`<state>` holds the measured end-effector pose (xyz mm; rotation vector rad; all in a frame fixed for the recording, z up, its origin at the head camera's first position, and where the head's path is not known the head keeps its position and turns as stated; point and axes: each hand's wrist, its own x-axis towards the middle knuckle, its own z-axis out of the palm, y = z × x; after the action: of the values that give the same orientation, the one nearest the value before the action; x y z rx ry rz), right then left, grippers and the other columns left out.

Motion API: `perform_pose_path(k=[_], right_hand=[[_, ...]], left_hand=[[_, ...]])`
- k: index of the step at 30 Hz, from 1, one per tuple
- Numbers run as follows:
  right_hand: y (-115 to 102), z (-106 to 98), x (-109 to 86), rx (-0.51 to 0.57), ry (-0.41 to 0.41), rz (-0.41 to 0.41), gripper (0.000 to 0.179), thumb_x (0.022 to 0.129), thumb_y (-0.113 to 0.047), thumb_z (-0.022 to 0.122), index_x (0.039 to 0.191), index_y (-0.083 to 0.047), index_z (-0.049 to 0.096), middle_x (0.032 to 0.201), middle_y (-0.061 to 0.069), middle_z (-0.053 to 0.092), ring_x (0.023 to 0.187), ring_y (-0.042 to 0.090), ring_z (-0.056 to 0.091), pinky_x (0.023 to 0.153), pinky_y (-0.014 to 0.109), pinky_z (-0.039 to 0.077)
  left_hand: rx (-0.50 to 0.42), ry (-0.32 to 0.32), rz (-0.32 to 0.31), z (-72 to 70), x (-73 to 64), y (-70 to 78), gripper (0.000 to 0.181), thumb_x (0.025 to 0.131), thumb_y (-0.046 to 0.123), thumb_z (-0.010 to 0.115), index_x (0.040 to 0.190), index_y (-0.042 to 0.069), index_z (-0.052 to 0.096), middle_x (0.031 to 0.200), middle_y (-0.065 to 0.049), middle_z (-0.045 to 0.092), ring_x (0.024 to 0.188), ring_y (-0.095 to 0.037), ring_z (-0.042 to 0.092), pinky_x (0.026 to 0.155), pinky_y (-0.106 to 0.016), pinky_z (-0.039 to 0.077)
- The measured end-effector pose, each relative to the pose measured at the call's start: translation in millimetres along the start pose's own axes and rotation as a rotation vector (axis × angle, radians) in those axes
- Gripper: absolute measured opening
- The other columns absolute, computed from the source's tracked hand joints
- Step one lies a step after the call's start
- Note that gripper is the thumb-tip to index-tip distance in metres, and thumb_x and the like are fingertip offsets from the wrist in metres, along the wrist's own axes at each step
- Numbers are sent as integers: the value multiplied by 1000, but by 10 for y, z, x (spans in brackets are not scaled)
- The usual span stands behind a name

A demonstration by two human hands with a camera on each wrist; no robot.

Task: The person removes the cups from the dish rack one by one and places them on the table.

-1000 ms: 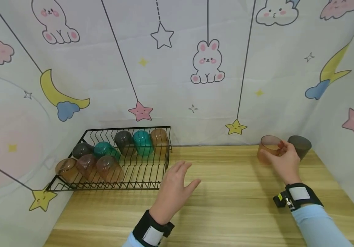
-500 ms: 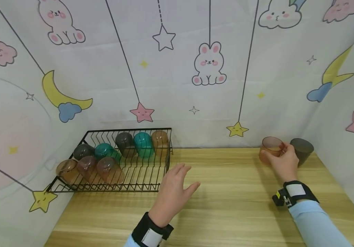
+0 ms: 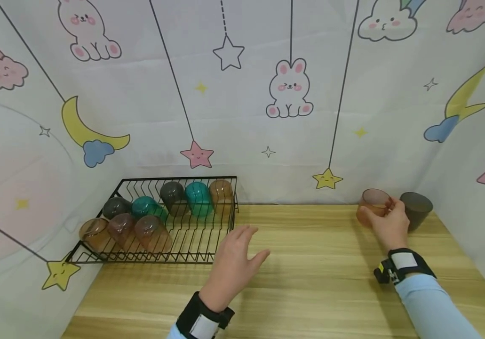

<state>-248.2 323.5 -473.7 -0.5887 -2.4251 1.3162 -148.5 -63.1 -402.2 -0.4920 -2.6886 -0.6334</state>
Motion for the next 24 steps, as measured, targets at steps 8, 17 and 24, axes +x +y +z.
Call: perform_pose_path(k=[8, 17, 24], right_hand=[[-42, -63, -91, -38, -33, -9, 104, 80, -48, 67, 150, -6, 3, 151, 27, 22, 136, 43, 28, 107, 56, 30], [-276, -179, -357, -34, -19, -117, 108, 78, -42, 72, 149, -3, 1, 152, 28, 11, 139, 44, 14, 108, 61, 21], [-547, -185, -650, -38, -12, -255, 93, 80, -39, 71, 149, -8, 17, 147, 24, 24, 129, 42, 29, 97, 63, 31]], left_hand=[[-6, 75, -93, -236, 24, -184, 55, 80, 44, 70, 124, 14, 58, 126, -9, 58, 119, -28, 54, 97, -46, 46], [39, 192, -250, -670, 86, -599, 66, 79, 44, 72, 129, 6, 53, 133, -19, 53, 123, -38, 48, 98, -58, 40], [124, 228, -397, -853, 88, -973, 74, 79, 42, 73, 135, 4, 46, 139, -28, 40, 130, -48, 33, 102, -68, 26]])
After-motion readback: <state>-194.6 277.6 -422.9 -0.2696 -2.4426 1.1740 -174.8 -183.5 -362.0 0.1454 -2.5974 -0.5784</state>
